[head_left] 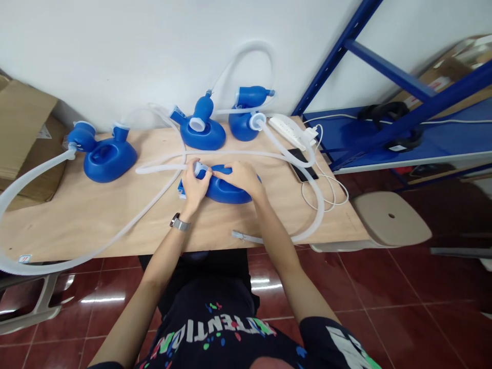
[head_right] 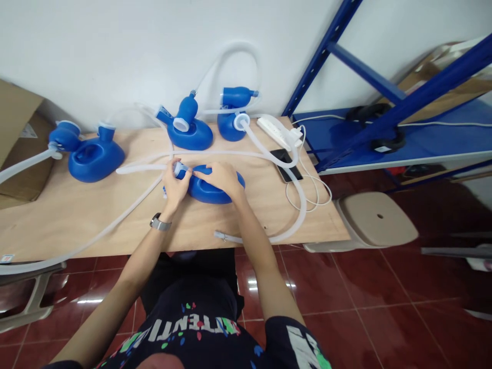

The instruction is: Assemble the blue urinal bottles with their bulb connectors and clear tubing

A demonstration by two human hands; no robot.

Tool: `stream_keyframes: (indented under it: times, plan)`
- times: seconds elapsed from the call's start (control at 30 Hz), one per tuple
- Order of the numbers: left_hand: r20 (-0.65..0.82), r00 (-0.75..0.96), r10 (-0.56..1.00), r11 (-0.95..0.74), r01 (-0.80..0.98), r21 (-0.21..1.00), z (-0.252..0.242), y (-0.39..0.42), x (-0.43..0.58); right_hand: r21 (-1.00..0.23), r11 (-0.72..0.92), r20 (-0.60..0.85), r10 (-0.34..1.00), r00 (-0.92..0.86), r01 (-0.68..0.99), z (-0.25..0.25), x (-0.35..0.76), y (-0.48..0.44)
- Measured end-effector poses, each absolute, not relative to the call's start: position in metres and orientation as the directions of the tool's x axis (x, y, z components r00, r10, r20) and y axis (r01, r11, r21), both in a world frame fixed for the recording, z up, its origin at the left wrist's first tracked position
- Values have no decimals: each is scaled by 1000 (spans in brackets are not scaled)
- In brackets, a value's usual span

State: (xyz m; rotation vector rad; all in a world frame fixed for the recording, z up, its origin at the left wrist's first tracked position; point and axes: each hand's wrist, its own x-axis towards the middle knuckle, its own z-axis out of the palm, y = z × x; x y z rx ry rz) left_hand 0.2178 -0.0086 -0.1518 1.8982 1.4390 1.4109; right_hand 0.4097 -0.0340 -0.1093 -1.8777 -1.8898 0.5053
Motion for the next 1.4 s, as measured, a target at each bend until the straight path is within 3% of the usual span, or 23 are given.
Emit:
stream_keyframes:
  times: [0.27,0.57,0.7,0.77,0.93,1.07,1.13,1.23,1.4]
  plan:
    - [488,-50,871,-395,517,759,-153,-7,221,-549,-98,-48,995,86,830,-104,407,-28]
    - [511,-94,855,-390,532,751,-158,1,222,-535,-123,-14,991,136,836,-104,403,-33]
    - [491,19,871,-436,492,753,-155,-2,214,-541,-150,-2,984,177,828,-110,398,-30]
    - [485,106,868,-476,456,752,-154,-10,201,-575,-100,79,981,177,812,-111,400,-32]
    - [503,171,847,-511,518,686,-161,-38,147,-619,270,485,870,89,737,-100,428,-100]
    - [402,213,891,-437,645,627,-182,-50,120,-646,318,354,930,-97,695,-125,446,-199]
    - [328,206,922,-377,670,639,-194,-52,118,-578,298,255,950,-179,759,-153,442,-234]
    - [317,183,931,-356,655,667,-203,-60,116,-469,245,224,962,-154,849,-194,427,-254]
    - [304,83,949,-292,590,752,-192,-91,75,-502,216,244,964,-102,838,-205,420,-228]
